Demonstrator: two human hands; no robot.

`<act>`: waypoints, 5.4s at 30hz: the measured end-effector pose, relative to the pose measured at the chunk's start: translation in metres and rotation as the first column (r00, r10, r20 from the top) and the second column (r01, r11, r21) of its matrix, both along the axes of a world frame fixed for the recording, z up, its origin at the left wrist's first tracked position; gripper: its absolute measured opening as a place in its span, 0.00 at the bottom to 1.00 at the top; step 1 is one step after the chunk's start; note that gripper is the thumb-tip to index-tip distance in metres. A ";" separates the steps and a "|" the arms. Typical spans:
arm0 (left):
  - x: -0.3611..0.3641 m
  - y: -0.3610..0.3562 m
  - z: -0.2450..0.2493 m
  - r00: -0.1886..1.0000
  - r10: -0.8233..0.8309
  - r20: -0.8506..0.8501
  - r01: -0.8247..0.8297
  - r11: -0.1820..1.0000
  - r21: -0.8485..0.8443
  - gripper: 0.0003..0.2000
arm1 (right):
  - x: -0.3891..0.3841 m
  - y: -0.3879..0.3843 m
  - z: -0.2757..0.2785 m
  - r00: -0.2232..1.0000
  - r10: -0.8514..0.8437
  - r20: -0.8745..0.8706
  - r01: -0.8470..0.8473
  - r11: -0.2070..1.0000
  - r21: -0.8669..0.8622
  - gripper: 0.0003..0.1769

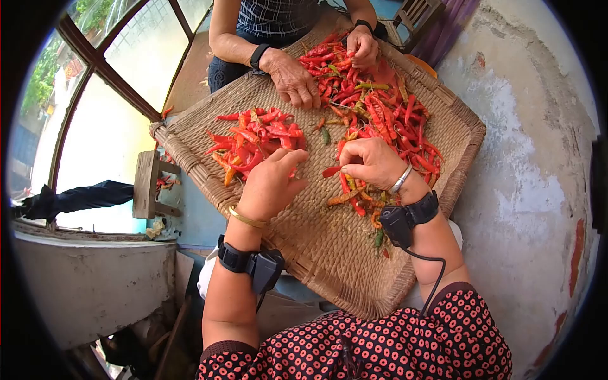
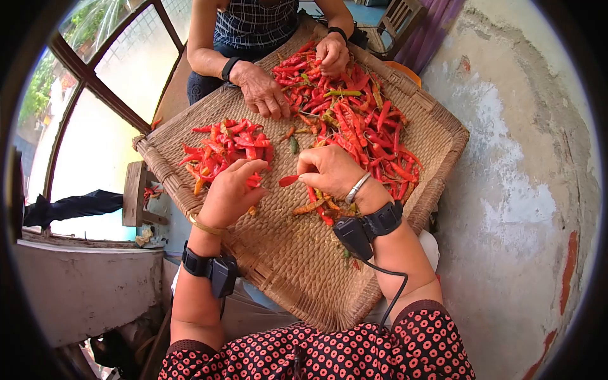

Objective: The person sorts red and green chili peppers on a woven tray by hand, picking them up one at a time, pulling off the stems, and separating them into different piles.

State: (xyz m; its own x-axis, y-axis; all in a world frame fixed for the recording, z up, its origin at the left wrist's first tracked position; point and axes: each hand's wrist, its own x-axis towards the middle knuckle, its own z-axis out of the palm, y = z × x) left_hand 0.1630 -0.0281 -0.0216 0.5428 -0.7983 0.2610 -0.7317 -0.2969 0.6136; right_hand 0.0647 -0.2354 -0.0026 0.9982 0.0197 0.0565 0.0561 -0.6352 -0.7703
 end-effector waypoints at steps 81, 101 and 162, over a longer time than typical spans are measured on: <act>-0.005 0.002 -0.015 0.965 -0.152 -0.212 0.181 0.975 0.127 0.07 | 0.013 -0.007 -0.046 0.974 -0.223 -0.041 0.135 0.714 -0.687 0.08; -0.007 -0.002 -0.004 0.809 -0.190 -0.557 0.148 0.982 -0.121 0.07 | 0.000 0.031 -0.009 0.985 0.167 0.050 -0.159 0.980 -0.122 0.16; -0.005 -0.001 -0.009 0.916 -0.103 -0.387 0.128 0.991 0.038 0.08 | 0.004 0.022 -0.026 0.987 -0.082 0.139 0.102 0.984 -0.144 0.08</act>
